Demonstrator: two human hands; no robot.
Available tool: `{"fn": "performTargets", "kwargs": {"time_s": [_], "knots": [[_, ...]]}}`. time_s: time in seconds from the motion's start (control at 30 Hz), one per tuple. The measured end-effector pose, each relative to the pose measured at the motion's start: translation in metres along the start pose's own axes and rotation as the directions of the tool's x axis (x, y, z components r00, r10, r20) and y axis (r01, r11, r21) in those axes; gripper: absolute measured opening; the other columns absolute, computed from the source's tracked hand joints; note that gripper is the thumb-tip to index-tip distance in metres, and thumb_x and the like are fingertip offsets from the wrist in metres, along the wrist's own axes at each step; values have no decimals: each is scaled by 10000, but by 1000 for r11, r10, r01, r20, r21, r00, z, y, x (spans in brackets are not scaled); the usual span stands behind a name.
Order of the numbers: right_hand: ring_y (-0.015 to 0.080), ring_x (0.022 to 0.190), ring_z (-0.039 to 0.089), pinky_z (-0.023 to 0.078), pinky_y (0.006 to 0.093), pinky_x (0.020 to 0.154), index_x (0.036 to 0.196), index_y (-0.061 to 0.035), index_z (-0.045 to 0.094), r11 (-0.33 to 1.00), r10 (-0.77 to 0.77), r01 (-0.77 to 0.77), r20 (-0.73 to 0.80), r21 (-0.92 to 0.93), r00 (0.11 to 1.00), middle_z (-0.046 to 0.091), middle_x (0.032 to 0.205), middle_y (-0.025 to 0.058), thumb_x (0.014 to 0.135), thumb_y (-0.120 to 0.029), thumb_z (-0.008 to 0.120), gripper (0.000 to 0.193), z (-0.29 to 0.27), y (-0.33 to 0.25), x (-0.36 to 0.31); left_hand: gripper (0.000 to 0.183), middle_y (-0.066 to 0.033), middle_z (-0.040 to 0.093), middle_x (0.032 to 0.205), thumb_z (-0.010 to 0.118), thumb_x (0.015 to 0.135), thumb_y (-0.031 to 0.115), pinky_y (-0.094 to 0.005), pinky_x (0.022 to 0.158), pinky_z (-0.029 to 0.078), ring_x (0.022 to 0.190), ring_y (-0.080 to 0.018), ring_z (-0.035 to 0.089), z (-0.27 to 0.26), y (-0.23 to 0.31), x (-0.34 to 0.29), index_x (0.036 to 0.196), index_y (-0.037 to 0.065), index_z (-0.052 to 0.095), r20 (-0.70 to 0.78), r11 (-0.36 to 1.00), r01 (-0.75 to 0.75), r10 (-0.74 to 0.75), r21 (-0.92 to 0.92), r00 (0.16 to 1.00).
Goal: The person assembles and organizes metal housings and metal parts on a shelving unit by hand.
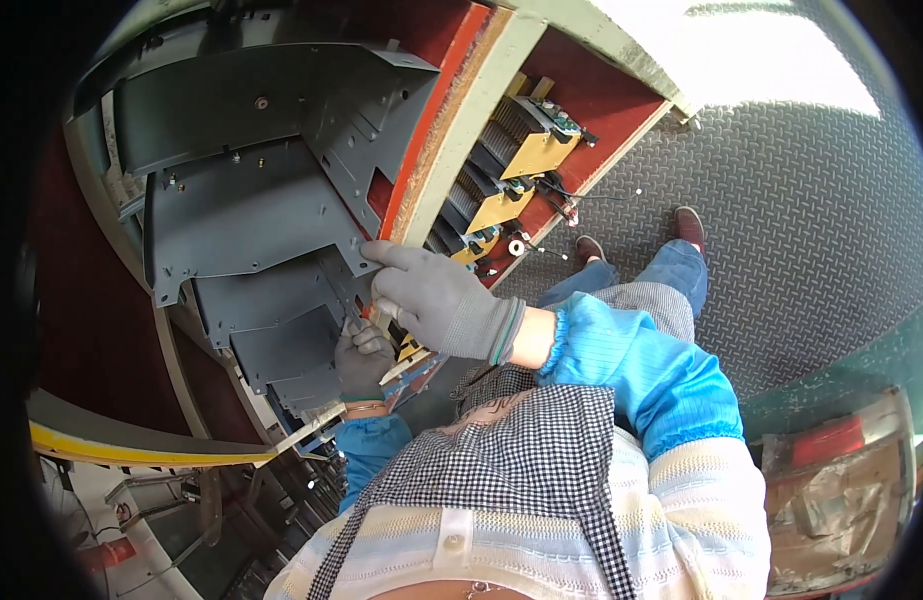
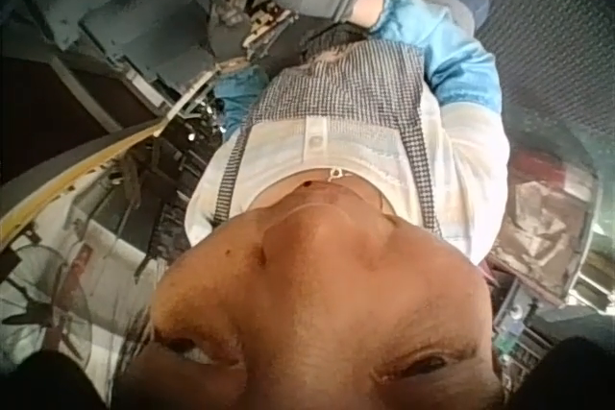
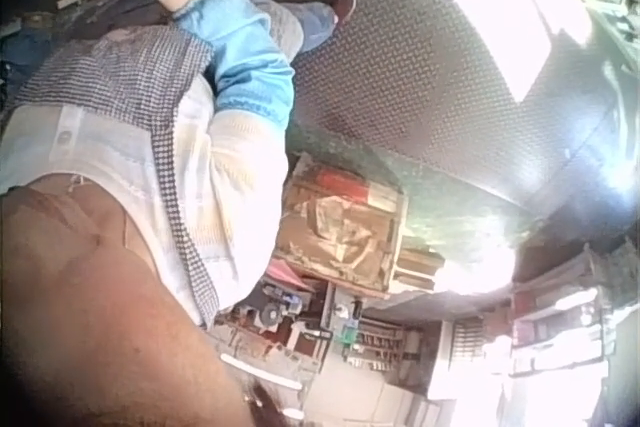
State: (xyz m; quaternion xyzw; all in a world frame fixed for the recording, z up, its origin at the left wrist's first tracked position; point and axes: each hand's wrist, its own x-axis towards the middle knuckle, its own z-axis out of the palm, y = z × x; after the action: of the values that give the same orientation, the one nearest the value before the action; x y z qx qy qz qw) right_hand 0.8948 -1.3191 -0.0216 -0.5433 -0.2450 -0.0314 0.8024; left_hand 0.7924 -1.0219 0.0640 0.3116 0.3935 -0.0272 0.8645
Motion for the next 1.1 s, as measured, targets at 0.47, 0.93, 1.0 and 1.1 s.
{"fn": "performTargets", "kwargs": {"time_s": [0.47, 0.93, 1.0, 1.1], "knots": [[360, 934, 704, 580, 418, 795, 1033, -83, 625, 981, 128, -99, 176, -165, 976, 447, 1503, 204, 958, -161, 638, 109, 1, -14, 17, 156, 51, 546, 799, 516, 1061, 188, -177, 495, 371, 633, -44, 440, -6, -6, 6, 972, 87, 595, 137, 993, 32, -17, -109, 990], [357, 1062, 677, 570, 407, 841, 1041, -76, 627, 993, 94, -70, 259, -99, 961, 431, 1560, 171, 959, -158, 640, 117, -14, -3, 28, 166, 44, 514, 804, 511, 1065, 201, -192, 481, 380, 620, -63, 476, -12, -11, 11, 1162, 119, 619, 76, 989, -86, 95, -119, 993], [344, 1095, 673, 563, 394, 858, 1045, -69, 630, 994, 91, -72, 267, -81, 959, 447, 1551, 170, 973, -168, 635, 122, -16, -7, 30, 164, 52, 516, 806, 518, 1065, 207, -184, 487, 376, 624, -54, 471, -12, -12, 13, 1165, 127, 620, 103, 992, -54, 66, -113, 992], [337, 1170, 645, 547, 374, 897, 1042, -62, 636, 991, 111, -85, 293, -103, 950, 469, 1532, 179, 985, -178, 630, 130, -17, -7, 31, 101, 67, 560, 801, 542, 1036, 165, -190, 495, 406, 625, -56, 479, -2, -19, 7, 1066, 118, 627, 99, 989, -64, 78, -136, 992]]}}
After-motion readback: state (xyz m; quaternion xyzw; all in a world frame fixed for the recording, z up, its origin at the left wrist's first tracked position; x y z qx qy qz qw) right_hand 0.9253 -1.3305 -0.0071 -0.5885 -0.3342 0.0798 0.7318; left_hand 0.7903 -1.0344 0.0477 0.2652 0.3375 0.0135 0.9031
